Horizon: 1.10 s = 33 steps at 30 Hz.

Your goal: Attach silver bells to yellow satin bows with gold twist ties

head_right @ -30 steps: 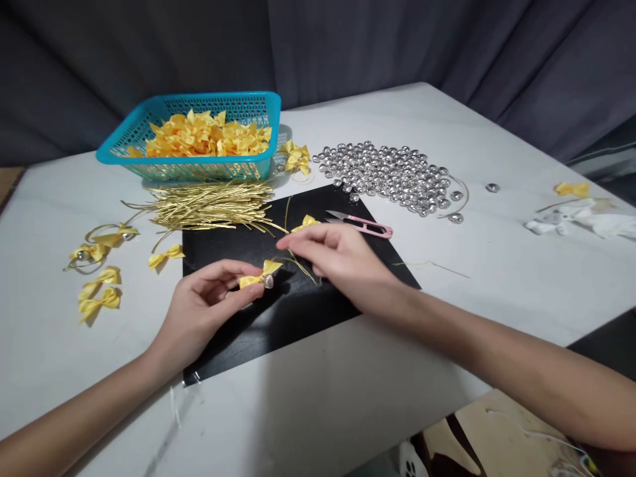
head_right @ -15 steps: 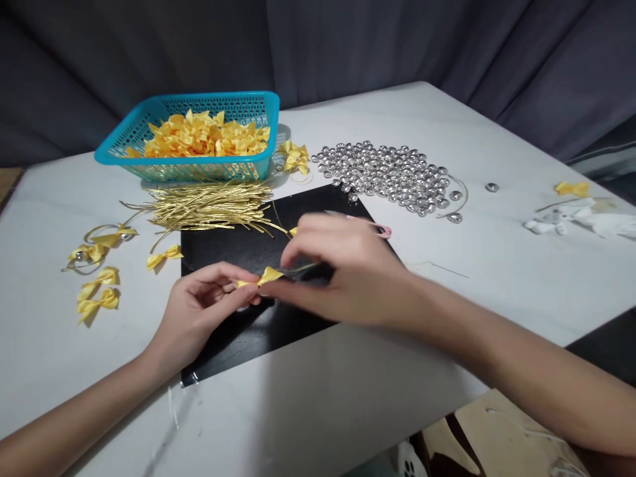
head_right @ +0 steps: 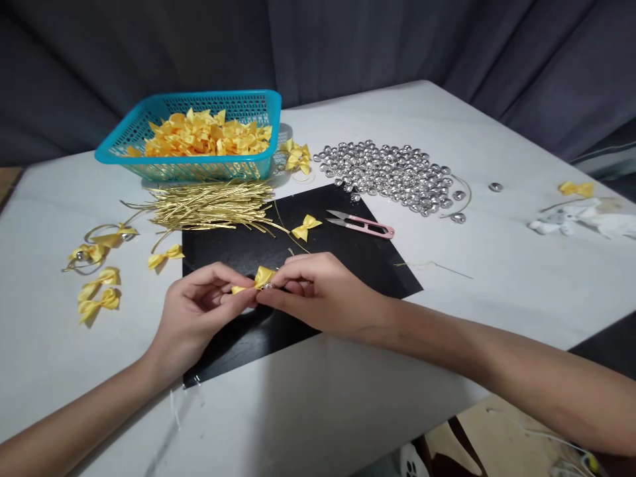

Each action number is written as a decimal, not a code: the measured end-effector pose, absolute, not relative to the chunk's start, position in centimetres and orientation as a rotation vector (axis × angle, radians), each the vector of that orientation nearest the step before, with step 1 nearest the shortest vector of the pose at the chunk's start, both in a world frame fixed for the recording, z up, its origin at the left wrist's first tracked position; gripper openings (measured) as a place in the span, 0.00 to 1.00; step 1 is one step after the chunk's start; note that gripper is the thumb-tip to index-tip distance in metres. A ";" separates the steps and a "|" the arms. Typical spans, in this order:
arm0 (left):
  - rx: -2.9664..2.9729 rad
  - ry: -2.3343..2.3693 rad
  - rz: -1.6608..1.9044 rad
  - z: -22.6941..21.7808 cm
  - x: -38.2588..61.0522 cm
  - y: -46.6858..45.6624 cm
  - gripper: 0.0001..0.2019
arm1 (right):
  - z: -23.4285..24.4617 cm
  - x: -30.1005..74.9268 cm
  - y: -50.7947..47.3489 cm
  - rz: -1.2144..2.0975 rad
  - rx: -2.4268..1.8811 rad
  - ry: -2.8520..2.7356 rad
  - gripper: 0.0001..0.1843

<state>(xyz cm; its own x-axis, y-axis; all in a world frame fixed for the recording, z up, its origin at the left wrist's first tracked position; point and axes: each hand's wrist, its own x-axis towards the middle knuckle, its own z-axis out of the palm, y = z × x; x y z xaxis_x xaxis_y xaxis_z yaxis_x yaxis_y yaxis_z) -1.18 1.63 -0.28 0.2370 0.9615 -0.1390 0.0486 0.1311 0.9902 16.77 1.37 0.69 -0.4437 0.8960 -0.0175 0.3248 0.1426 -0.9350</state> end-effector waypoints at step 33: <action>1.075 0.946 0.970 -0.9 -1.3 1.7 0.08 | 1.1 16.0 2.6 1.772 -1.303 -1.352 0.14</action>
<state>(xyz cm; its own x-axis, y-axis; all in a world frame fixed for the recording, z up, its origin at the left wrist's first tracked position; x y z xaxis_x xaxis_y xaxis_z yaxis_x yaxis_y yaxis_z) -1.27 1.74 -0.91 0.2889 0.9476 -0.1364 -0.1603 0.1883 0.9689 16.03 2.60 1.13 -0.3772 0.8526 -0.3617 0.1235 -0.3407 -0.9320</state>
